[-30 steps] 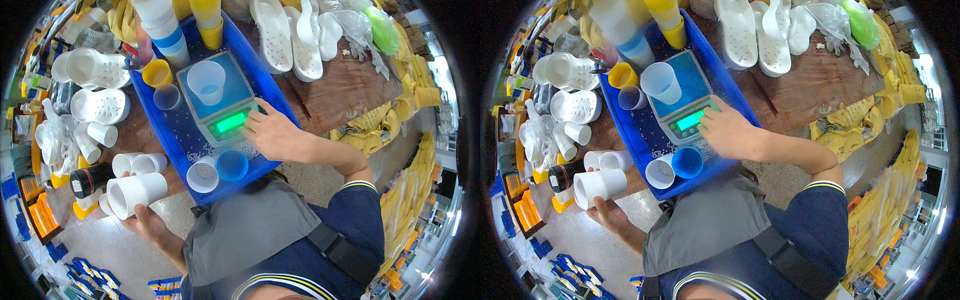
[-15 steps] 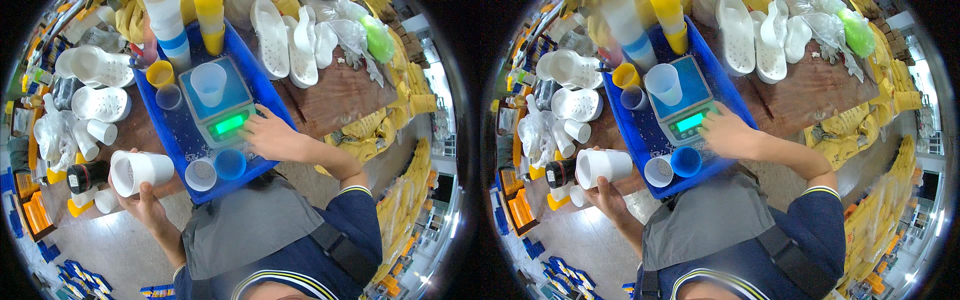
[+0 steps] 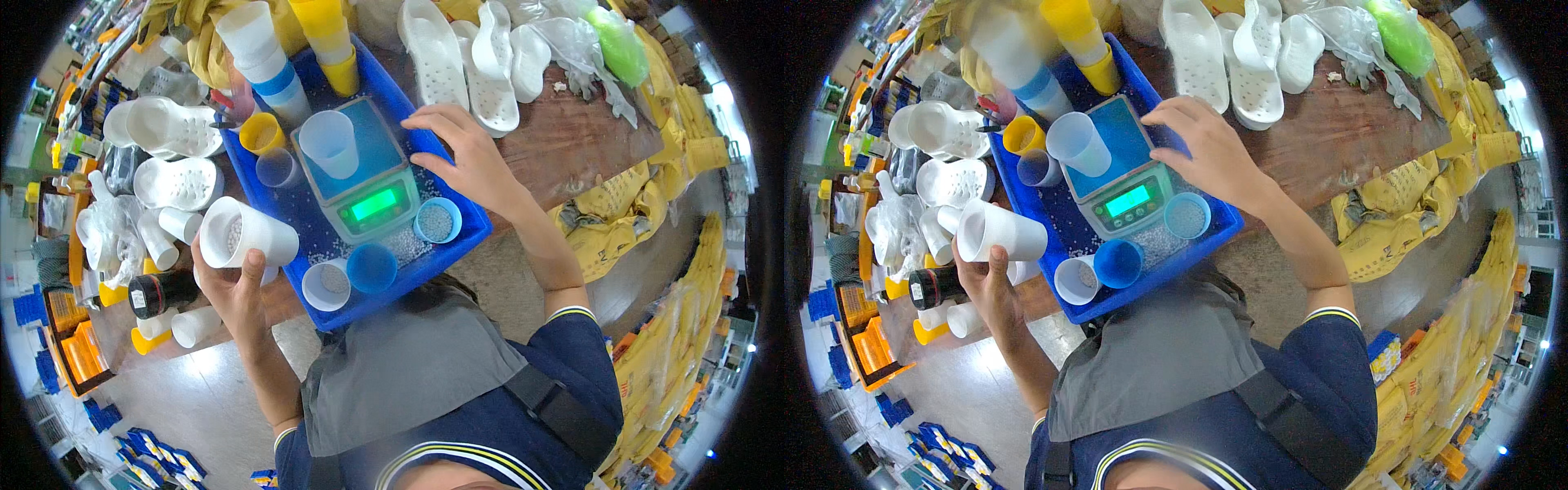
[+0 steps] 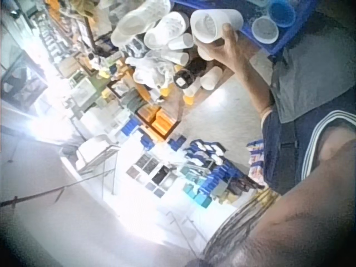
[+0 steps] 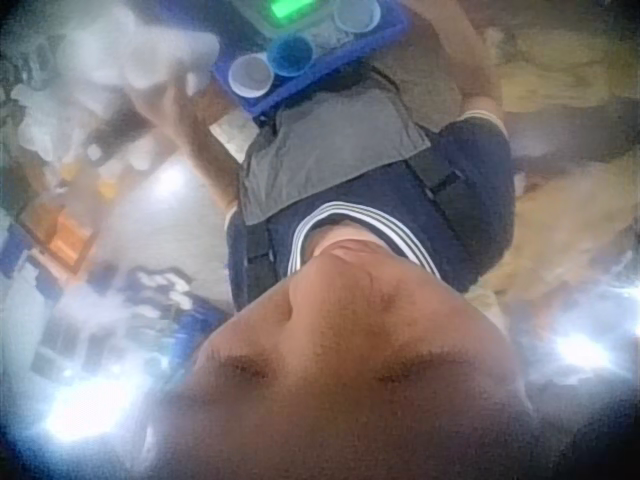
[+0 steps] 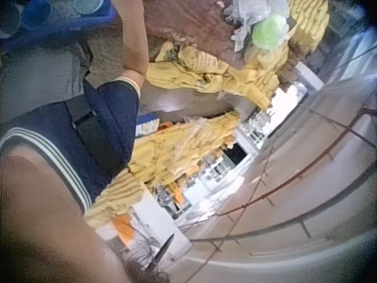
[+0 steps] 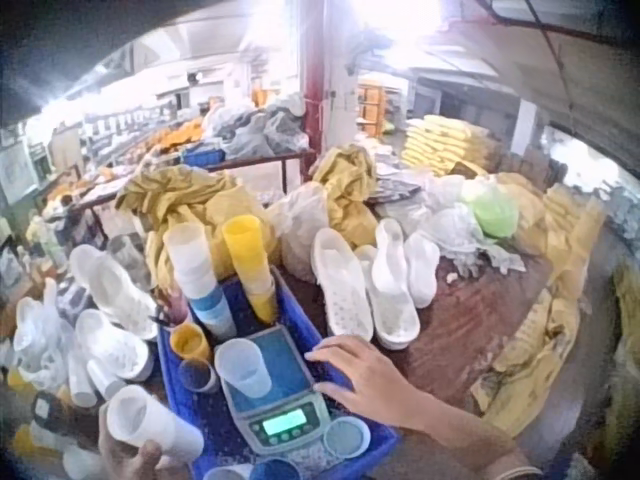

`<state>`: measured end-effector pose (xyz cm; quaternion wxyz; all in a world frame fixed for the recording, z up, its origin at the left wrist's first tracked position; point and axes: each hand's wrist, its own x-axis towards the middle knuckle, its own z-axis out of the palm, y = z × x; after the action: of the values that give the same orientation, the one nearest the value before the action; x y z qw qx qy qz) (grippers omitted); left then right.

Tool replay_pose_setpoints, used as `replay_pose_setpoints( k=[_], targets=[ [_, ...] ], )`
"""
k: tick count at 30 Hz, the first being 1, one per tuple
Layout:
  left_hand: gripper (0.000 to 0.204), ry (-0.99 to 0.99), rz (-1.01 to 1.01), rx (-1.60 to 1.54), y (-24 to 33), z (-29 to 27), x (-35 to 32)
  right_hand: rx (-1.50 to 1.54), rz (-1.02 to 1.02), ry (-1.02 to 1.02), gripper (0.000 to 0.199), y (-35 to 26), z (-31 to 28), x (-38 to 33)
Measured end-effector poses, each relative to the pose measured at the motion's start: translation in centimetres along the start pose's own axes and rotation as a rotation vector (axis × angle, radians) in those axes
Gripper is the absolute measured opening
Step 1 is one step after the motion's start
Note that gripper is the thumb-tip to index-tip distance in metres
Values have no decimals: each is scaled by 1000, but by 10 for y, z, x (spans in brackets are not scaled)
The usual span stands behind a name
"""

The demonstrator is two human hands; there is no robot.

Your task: The person sorts small white and yellow cups filled with white pellets into blue trays, then weighs individual cups on a digital scale and returns them to trays. The person also places a tray of cups onto a machine and continues sorting and arranging cups.

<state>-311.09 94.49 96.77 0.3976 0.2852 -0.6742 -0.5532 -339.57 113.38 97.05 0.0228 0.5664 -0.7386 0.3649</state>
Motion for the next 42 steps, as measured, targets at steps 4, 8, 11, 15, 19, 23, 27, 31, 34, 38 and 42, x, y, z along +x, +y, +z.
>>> replay_pose_setpoints(
  k=[4, 8, 11, 15, 19, 23, 27, 31, 34, 38, 42],
  targets=[
    [75, 13, -55, 1, 3, 10, 8, 127, 78, -72, 48, 4, 10, 12],
    [74, -17, -88, 3, 6, 17, 8, 273, 106, -172, 65, 8, 27, 26],
    [74, -68, -113, 20, 6, 23, 11, 351, 128, -219, 79, 4, 49, 40],
    [77, -93, -31, 61, 3, 34, 20, 447, 157, -298, 82, -14, 71, 57],
    [77, -114, 173, 338, 10, 37, 34, 2, -57, -162, 70, -29, 60, 58],
    [72, -145, 526, 942, 24, 47, 47, 24, -45, -181, 67, -37, 55, 51],
    [56, -163, 804, 1335, 35, 78, 61, 44, 22, -178, 70, -27, 62, 51],
    [28, -217, 978, 1418, 39, 110, 77, 135, 27, -130, 71, -7, 73, 51],
    [10, -191, 1175, 1478, 41, 130, 86, 258, 14, -98, 70, 6, 80, 51],
    [21, -269, 1126, 1549, 52, 128, 85, 390, 26, -144, 90, 15, 74, 43],
    [48, -11, 1018, 1405, 70, 80, 71, 411, 146, -167, 91, 22, 43, 30]
  ],
)
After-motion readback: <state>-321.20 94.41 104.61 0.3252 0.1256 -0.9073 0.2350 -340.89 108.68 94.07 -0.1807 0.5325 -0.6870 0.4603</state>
